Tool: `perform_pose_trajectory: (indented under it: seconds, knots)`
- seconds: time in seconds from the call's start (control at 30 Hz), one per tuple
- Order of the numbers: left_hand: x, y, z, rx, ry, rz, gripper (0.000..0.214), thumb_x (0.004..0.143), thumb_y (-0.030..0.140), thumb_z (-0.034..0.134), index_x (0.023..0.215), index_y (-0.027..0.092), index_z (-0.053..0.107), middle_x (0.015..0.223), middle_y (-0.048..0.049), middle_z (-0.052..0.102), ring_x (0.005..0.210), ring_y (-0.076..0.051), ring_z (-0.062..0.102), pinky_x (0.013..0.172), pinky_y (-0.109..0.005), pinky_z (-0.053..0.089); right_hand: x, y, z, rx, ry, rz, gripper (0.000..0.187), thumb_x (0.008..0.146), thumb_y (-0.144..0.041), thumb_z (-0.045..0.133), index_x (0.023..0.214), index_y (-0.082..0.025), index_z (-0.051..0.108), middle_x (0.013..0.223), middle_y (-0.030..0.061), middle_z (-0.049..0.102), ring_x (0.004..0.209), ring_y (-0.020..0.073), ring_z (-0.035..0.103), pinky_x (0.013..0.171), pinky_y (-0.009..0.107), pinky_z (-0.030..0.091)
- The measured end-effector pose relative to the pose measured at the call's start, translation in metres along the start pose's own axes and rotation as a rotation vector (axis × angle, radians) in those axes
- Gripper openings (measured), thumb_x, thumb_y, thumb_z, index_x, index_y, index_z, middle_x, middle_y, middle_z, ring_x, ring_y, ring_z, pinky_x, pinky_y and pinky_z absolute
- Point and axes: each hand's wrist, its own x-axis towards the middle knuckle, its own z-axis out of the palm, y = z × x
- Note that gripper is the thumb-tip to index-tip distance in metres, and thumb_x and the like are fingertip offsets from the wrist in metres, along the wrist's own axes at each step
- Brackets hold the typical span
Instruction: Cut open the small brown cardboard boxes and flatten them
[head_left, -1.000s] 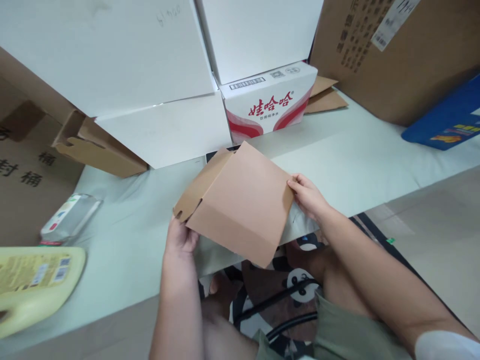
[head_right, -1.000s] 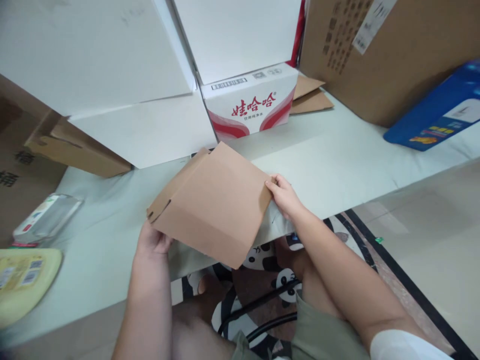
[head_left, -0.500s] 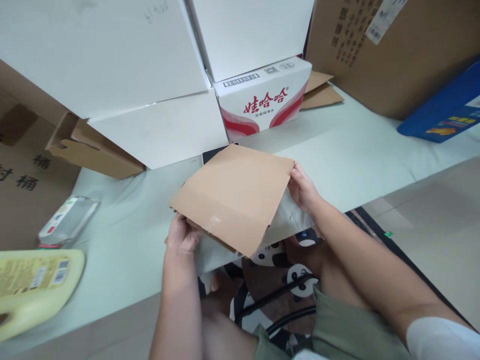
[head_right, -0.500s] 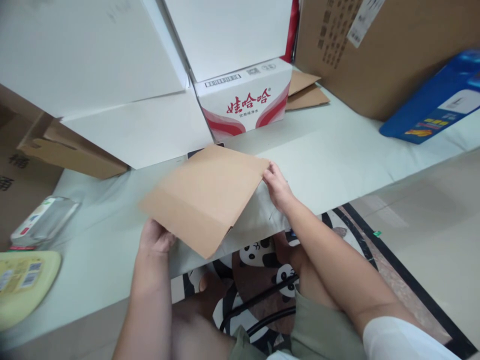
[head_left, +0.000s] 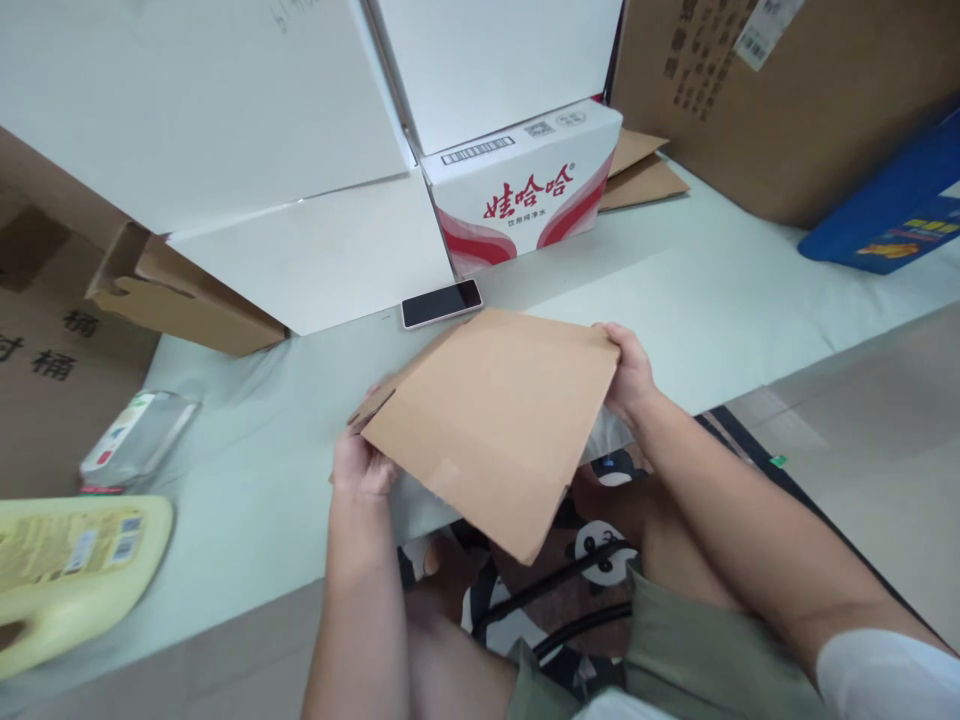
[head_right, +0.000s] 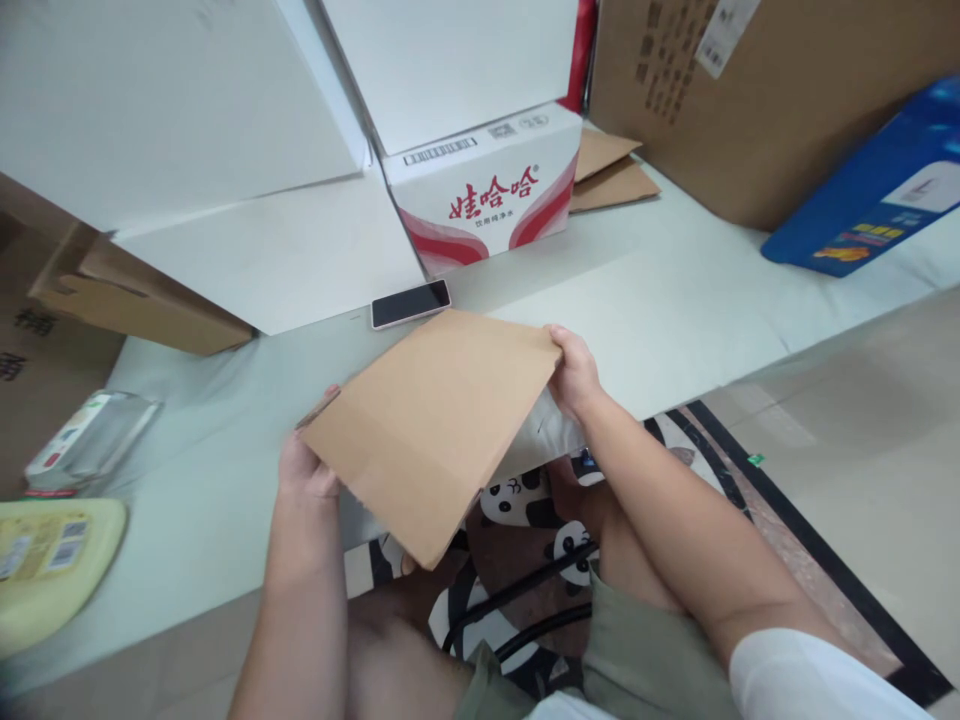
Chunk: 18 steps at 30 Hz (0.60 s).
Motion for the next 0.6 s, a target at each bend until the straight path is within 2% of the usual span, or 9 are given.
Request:
perform_pose_trajectory:
  seconds: [0.1,0.17,0.27,0.37,0.47,0.6]
  knots:
    - [0.000,0.000,0.003,-0.113,0.101,0.077,0.015,0.093,0.028,0.062,0.103,0.020,0.070,0.088,-0.0023,0.078,0.078,-0.015,0.074,0.074,-0.026,0.062,0.002,0.000,0.003,-0.005,0.042,0.075,0.033,0.068,-0.050,0.077,0.082,-0.025,0.061,0.080,-0.0009,0.063,0.076,0.0168,0.061,0.070,0.030,0.052]
    - [-0.003,0.000,0.004,-0.115,0.090,0.233,0.021,0.087,0.030,0.072,0.108,0.027,0.069,0.100,0.0020,0.077,0.087,-0.013,0.074,0.080,-0.025,0.061,-0.001,0.000,0.007,0.023,-0.037,0.177,0.033,0.069,-0.042,0.078,0.094,-0.026,0.064,0.089,-0.0015,0.068,0.075,0.0148,0.064,0.068,0.029,0.054]
    - [-0.011,-0.003,0.006,-0.001,0.009,0.407,0.057,0.067,0.022,0.088,0.116,0.041,0.066,0.124,0.0070,0.071,0.104,-0.014,0.070,0.080,-0.021,0.058,-0.006,0.001,0.013,0.028,-0.153,0.320,0.034,0.069,-0.032,0.078,0.099,-0.026,0.064,0.093,0.0003,0.072,0.069,0.0142,0.066,0.060,0.028,0.054]
    - [-0.022,-0.004,0.010,0.149,-0.111,0.336,0.083,0.057,0.015,0.088,0.128,0.048,0.060,0.134,0.0040,0.065,0.105,-0.018,0.069,0.069,-0.021,0.056,-0.007,0.004,0.015,0.015,-0.131,0.355,0.025,0.070,-0.025,0.073,0.091,-0.025,0.062,0.081,-0.0014,0.070,0.058,0.0120,0.060,0.049,0.025,0.048]
    - [-0.031,-0.003,0.013,0.172,-0.166,0.258,0.090,0.055,0.011,0.083,0.131,0.049,0.056,0.131,0.0012,0.065,0.091,-0.017,0.068,0.061,-0.022,0.054,-0.007,0.008,0.017,0.059,-0.055,0.329,0.017,0.071,-0.023,0.068,0.082,-0.025,0.055,0.073,-0.0040,0.064,0.058,0.0126,0.058,0.052,0.027,0.050]
    - [-0.035,0.002,0.014,0.157,-0.173,0.236,0.086,0.054,0.008,0.077,0.127,0.048,0.058,0.126,0.0015,0.065,0.087,-0.016,0.066,0.065,-0.025,0.056,-0.009,0.009,0.019,0.045,-0.061,0.351,0.024,0.074,-0.030,0.073,0.088,-0.026,0.054,0.090,-0.0007,0.071,0.074,0.0167,0.067,0.065,0.032,0.057]
